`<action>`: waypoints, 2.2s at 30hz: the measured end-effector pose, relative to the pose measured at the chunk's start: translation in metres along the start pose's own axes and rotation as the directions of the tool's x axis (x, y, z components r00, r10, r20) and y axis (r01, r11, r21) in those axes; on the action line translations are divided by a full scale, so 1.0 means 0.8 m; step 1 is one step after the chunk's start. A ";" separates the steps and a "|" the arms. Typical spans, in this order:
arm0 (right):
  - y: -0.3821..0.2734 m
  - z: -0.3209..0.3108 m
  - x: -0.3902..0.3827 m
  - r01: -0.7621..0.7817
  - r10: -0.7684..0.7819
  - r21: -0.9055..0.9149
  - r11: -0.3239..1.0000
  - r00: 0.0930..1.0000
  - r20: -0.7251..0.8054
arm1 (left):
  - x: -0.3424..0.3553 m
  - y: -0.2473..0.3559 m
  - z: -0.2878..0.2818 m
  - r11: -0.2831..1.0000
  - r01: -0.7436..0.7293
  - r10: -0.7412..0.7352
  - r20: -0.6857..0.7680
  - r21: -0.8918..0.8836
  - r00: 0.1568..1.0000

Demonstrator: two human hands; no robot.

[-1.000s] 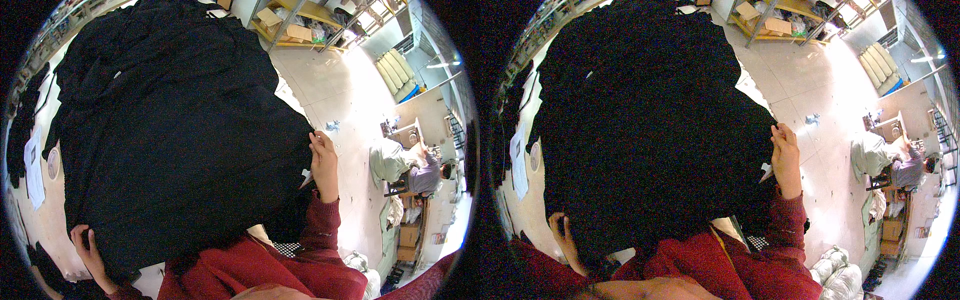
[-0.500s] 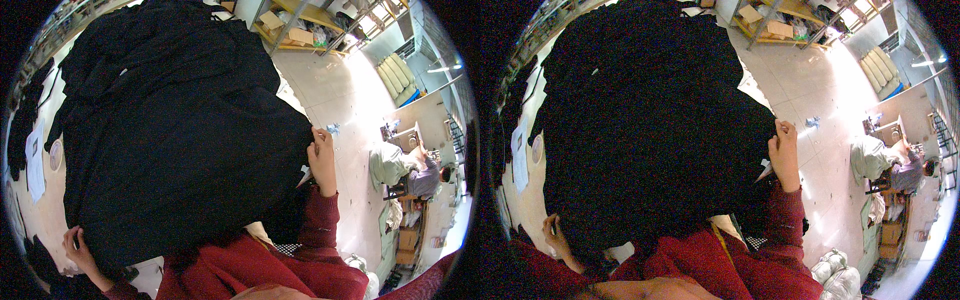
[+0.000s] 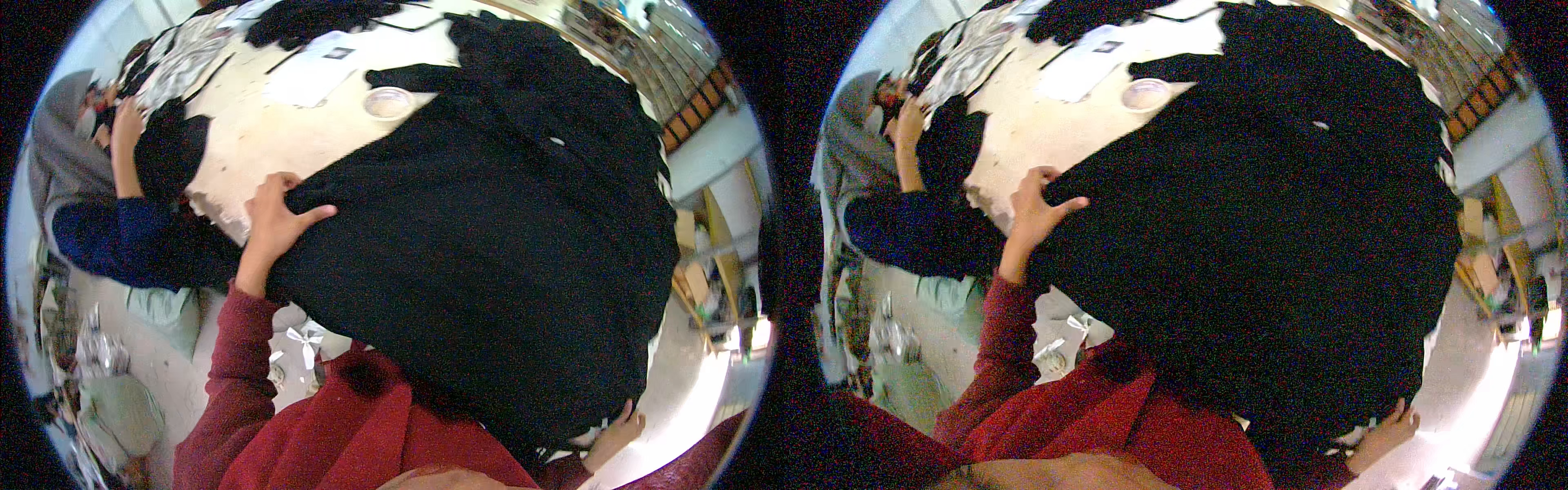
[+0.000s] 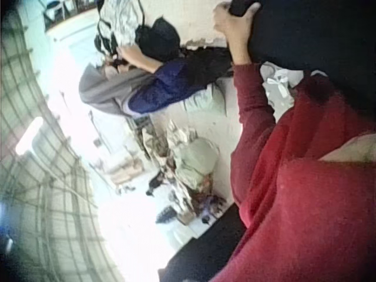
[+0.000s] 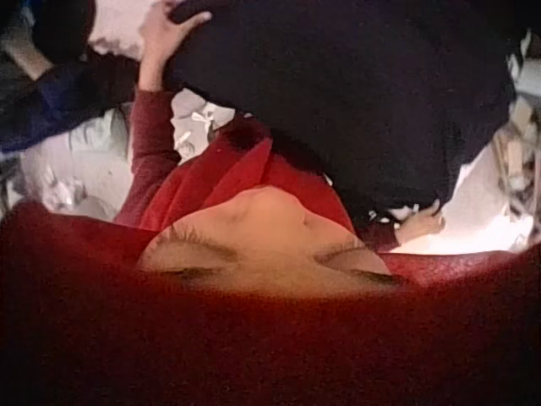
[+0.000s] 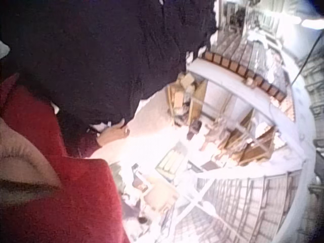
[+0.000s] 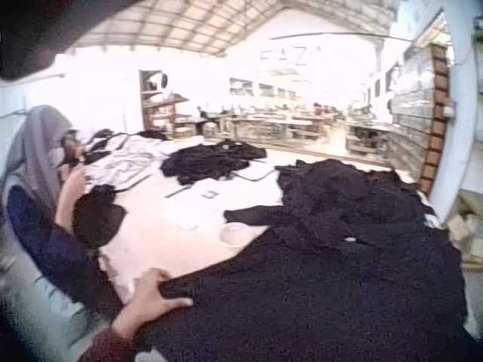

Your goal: The person applies small pieces of white tape to the inside of a black garment, smoothing each piece by hand. They repeatedly lift, turn, and press the fabric to secure the tape, then fold the garment and place it on the table.

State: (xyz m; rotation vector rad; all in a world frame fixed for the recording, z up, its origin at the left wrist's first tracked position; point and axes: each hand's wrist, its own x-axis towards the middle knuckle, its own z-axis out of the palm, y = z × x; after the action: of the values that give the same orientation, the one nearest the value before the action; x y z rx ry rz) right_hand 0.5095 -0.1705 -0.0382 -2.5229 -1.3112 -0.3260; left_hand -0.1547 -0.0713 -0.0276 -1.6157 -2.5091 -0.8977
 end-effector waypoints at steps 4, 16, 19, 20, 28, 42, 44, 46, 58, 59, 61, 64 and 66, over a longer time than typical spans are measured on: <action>0.034 0.008 0.016 0.040 -0.037 -0.048 0.998 0.997 0.073 | -0.003 0.007 -0.013 0.989 -0.149 0.149 0.040 0.017 0.988; 0.051 0.013 0.013 -0.343 0.256 0.465 0.816 0.936 0.241 | -0.003 -0.012 -0.022 0.946 -0.125 0.123 0.026 0.299 0.992; 0.065 0.021 0.022 -0.244 0.163 0.504 0.828 0.966 0.201 | -0.003 -0.010 -0.024 0.943 -0.111 0.114 0.009 0.312 0.993; 0.068 0.021 0.023 -0.219 0.145 0.457 0.862 0.971 0.191 | -0.003 -0.008 -0.022 0.956 -0.143 0.166 -0.072 0.258 0.983; 0.034 0.000 0.001 -0.051 0.041 0.104 0.993 0.994 0.099 | 0.014 -0.025 -0.012 0.903 -0.418 0.425 0.057 -0.101 0.904; -0.011 -0.021 -0.023 0.001 -0.002 0.008 1.000 0.993 0.117 | -0.002 -0.023 -0.034 0.983 -0.099 0.099 0.003 0.157 0.995; -0.007 -0.022 -0.022 0.030 -0.040 0.073 0.997 0.989 0.143 | -0.003 -0.022 -0.032 0.981 -0.093 0.096 -0.009 0.168 0.995; -0.013 -0.021 -0.021 0.038 -0.031 -0.087 0.995 0.996 0.079 | -0.004 -0.025 -0.024 0.981 -0.130 0.138 -0.046 0.146 0.989; -0.108 -0.084 -0.055 -0.109 0.093 0.056 0.992 0.969 0.227 | -0.033 -0.002 -0.095 0.991 -0.135 0.136 0.143 -0.022 0.980; -0.117 -0.084 -0.055 0.139 -0.165 0.147 0.979 0.971 0.176 | -0.033 0.007 -0.093 0.991 -0.130 0.132 0.114 -0.023 0.985; -0.145 -0.061 -0.045 0.530 -0.540 0.134 0.837 0.840 0.055 | -0.031 0.031 -0.060 0.896 -0.367 0.403 0.109 -0.251 0.909; -0.155 -0.062 -0.055 0.457 -0.489 0.177 0.871 0.840 0.234 | -0.032 0.038 -0.047 0.874 -0.480 0.475 0.357 -0.080 0.804; -0.138 -0.090 -0.061 0.319 -0.360 0.181 0.930 0.889 0.283 | -0.039 0.031 -0.060 0.948 -0.319 0.271 0.491 0.015 0.828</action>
State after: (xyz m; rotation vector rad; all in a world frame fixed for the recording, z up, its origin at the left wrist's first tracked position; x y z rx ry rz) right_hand 0.3863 -0.1715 0.0287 -2.2927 -1.8384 0.0984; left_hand -0.1328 -0.1123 0.0136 -2.3518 -2.4026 -0.3579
